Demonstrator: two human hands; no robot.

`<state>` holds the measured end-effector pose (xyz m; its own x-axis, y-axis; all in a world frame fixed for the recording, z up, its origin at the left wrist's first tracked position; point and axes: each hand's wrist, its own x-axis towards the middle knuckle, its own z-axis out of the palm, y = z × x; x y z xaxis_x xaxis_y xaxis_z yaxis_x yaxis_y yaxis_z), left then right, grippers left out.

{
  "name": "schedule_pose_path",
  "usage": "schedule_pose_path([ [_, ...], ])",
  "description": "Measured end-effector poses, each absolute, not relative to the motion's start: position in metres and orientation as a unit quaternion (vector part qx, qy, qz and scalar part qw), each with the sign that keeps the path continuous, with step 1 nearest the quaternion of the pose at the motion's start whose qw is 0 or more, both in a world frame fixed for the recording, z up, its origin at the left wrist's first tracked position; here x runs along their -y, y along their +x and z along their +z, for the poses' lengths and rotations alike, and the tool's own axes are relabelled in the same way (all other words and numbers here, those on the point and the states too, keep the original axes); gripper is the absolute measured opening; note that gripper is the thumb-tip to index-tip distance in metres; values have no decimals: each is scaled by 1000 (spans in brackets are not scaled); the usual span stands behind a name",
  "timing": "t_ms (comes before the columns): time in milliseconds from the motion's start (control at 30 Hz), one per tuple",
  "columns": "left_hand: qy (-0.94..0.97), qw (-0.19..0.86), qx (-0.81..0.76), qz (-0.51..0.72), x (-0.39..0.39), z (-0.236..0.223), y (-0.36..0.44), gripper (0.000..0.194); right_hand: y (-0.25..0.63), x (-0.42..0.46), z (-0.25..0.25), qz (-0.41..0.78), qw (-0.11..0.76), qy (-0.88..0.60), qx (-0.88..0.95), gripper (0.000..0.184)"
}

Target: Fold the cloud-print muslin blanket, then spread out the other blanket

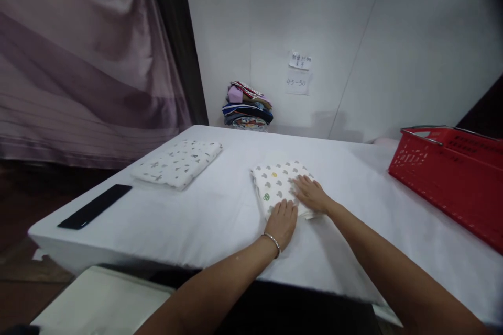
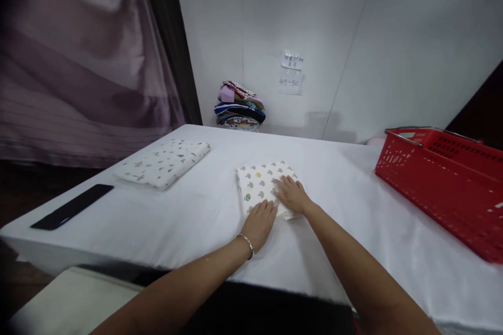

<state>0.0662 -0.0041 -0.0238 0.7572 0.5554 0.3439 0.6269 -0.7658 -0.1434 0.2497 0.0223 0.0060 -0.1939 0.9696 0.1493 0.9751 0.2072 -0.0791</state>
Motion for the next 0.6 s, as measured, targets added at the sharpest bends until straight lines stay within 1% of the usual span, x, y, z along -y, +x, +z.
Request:
schedule_pose_path([
  [100, -928, 120, 327, -131, 1, -22, 66, 38, 249, -37, -3, 33, 0, -665, 746, 56],
  [200, -932, 108, 322, -123, -2, -21, 65, 38, 249, -39, 1, 74, -32, -677, 732, 60],
  [267, -935, 101, 317, -122, -3, -21, 64, 39, 246, -39, 9, 87, -38, -679, 728, 62],
  [367, -937, 95, 313, -121, -3, -25, 64, 39, 238, -48, 17, 65, -20, -673, 737, 64],
  [433, -937, 92, 314, -121, -3, -28, 64, 40, 234, -58, 13, 48, -12, -666, 745, 64],
  [600, -935, 77, 326, -118, -3, -29, 65, 42, 233, -75, -3, 42, -30, -663, 746, 63],
])
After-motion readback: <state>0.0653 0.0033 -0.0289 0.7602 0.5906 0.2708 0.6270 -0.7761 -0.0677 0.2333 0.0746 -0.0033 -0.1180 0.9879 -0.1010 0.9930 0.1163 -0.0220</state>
